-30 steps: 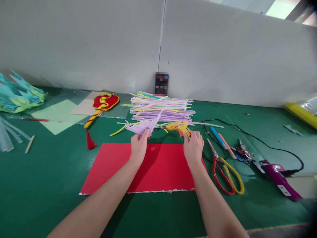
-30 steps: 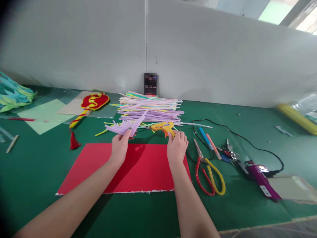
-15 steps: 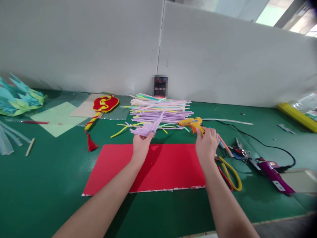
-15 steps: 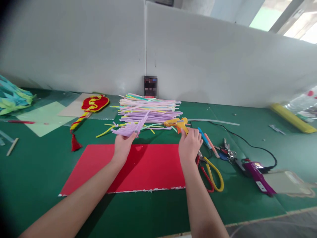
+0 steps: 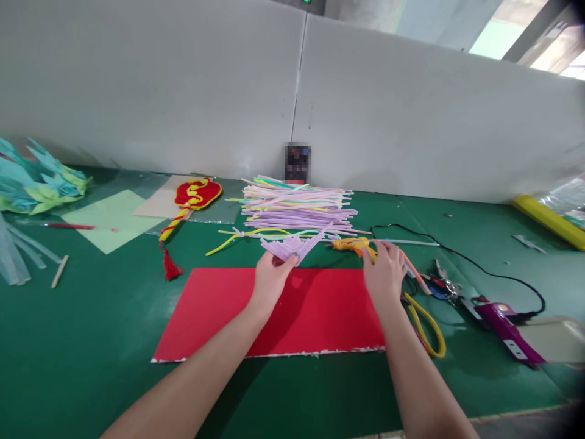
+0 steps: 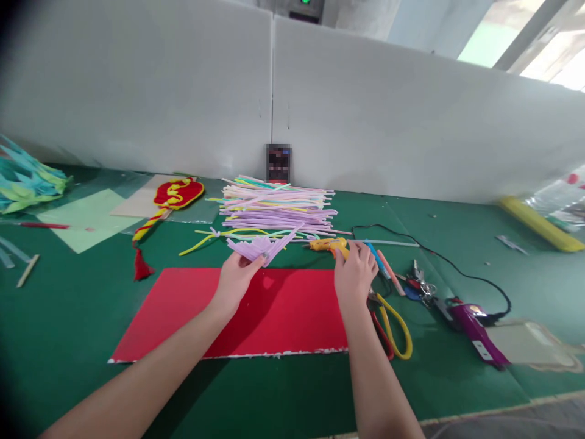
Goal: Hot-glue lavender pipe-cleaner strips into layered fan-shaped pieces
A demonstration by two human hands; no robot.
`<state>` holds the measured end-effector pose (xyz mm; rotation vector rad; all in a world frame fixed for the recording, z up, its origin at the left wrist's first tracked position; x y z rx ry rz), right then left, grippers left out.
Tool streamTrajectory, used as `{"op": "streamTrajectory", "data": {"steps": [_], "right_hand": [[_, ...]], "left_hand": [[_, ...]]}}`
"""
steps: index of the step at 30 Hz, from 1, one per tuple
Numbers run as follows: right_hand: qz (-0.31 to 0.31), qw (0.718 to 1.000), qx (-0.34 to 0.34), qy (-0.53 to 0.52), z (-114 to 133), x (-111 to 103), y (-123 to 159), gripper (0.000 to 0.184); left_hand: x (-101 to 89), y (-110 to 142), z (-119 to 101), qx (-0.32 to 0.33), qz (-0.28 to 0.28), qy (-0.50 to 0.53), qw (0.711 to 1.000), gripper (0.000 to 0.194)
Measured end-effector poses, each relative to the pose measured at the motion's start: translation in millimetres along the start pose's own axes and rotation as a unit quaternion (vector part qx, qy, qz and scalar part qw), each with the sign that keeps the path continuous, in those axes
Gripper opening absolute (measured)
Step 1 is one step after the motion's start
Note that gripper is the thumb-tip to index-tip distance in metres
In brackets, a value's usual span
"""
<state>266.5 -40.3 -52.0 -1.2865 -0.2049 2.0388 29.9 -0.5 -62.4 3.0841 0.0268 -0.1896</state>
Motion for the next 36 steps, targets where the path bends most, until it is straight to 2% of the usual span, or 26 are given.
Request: {"op": "streamTrajectory", "data": {"steps": [2,5,9,12,18,25,27,32,36], "right_hand": [[0.008,0.996,-0.051,-0.075,18,-2,12,0.034],[0.083,0.979,-0.103,-0.155,46,-4,52,0.033],[0.207,0.957,-0.157,-0.127,70,-7,117,0.037],[0.242,0.945,-0.204,-0.079,74,-11,137,0.047],[0.259,0.940,-0.219,-0.028,72,-8,131,0.050],[0.252,0.943,-0.215,-0.014,70,-1,122,0.050],[0.258,0.941,-0.219,-0.018,68,2,117,0.050],[0.265,0.936,-0.230,-0.028,65,5,109,0.049],[0.264,0.936,-0.232,-0.026,65,5,110,0.048]], "left_hand": [[0.6,1,3,0.008,-0.003,-0.011,1.000,0.029],[0.5,2,9,0.026,-0.020,-0.064,0.997,0.028],[3.1,3,12,0.057,-0.015,-0.129,0.990,0.023],[5.2,2,9,0.053,-0.003,-0.114,0.992,0.022],[9.4,0,1,0.030,0.054,-0.031,0.998,0.027],[6.6,5,-2,0.017,0.019,0.025,0.999,0.039],[6.6,6,-3,0.018,0.021,0.027,0.999,0.047],[7.2,8,1,0.020,0.021,0.014,0.999,0.079],[6.5,7,12,0.003,0.018,-0.055,0.998,0.073]]}}
Point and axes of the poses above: each hand's wrist, its own y-axis away from the middle knuckle, its own x-axis out of the palm, z = x × y, the point moved 3 cm from there along -y, towards the middle knuckle, and after that the axes turned 14 degrees about -y, right-handed, at the moved point
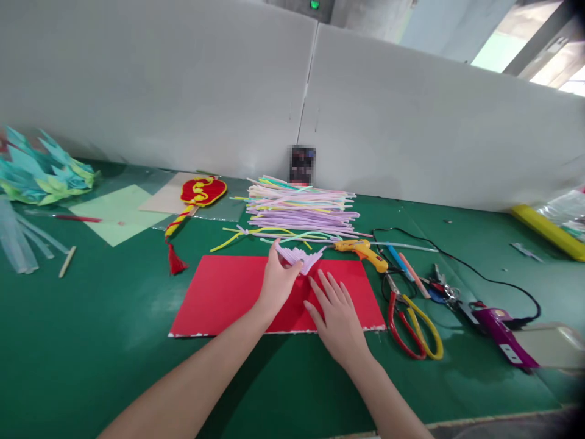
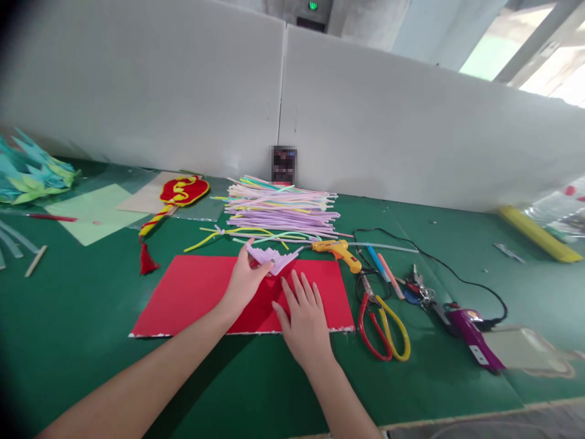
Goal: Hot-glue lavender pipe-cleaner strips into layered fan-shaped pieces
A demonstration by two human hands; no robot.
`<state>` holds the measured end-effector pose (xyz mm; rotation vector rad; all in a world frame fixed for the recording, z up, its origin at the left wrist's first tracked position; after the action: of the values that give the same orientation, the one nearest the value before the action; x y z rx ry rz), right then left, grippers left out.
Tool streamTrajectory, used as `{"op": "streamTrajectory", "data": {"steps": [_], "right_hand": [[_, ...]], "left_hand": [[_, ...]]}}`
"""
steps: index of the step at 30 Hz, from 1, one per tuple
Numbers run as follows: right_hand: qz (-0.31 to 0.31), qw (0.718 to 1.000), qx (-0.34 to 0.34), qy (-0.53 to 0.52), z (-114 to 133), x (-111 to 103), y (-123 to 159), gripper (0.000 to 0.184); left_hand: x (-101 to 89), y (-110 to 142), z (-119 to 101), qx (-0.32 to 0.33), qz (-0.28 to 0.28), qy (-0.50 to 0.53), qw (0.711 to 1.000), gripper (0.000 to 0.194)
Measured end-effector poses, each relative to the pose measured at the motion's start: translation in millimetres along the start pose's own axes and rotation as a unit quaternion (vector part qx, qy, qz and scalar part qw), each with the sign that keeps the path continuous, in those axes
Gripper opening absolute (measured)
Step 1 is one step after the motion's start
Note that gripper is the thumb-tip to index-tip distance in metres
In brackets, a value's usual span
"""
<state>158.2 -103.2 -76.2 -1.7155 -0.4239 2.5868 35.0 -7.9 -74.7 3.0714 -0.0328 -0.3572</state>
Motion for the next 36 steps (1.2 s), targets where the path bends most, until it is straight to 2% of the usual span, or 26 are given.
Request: {"op": "streamTrajectory", "data": {"steps": [4,9,18,21,24,26,28,30,33,35,36], "right_hand": [[0.000,1.000,0.007,0.005,1,1,0,0.047],[-0.012,1.000,0.005,0.000,1,1,0,0.047],[-0.014,1.000,0.009,0.007,0,2,0,0.047],[-0.016,1.000,0.008,0.009,1,2,0,0.046],[-0.018,1.000,0.006,0.007,2,2,0,0.046],[-0.020,1.000,0.005,0.002,3,1,0,0.046],[-0.022,1.000,0.006,-0.008,3,-2,-1,0.045],[-0.023,0.999,0.015,-0.028,1,-6,-5,0.041],[-0.036,0.995,0.037,-0.082,-6,-12,-17,0.032],[-0.063,0.989,0.045,-0.127,-11,-17,-30,0.029],[-0.075,0.986,0.048,-0.143,-14,-19,-37,0.028]], "left_hand": [[-5.9,0,2,-0.003,-0.030,-0.105,0.994,0.062],[-14.7,2,-9,0.044,-0.041,-0.192,0.980,0.049],[-27.3,-11,-10,0.035,-0.008,-0.272,0.962,0.067],[-29.0,-14,-8,0.059,-0.016,-0.357,0.932,0.059],[-29.7,-12,-10,0.085,-0.060,-0.465,0.879,0.046],[-30.2,-7,-17,0.110,-0.095,-0.510,0.848,0.042],[-31.6,0,-31,0.160,-0.121,-0.520,0.830,0.036],[-35.4,11,-49,0.217,-0.112,-0.495,0.834,0.019],[-50.3,33,-80,0.268,-0.077,-0.428,0.859,0.025],[-67.5,54,-96,0.253,-0.080,-0.370,0.890,0.029],[-75.2,65,-101,0.240,-0.056,-0.332,0.911,0.030]]}}
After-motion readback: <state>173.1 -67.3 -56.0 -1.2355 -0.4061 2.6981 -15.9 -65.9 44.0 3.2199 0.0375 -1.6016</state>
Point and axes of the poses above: each hand's wrist, its own y-axis away from the middle knuckle, its own x-axis out of the palm, z = x × y, the point moved 3 cm from there along -y, towards the middle knuckle, and after that the axes turned 14 degrees about -y, right-handed, at the moved point
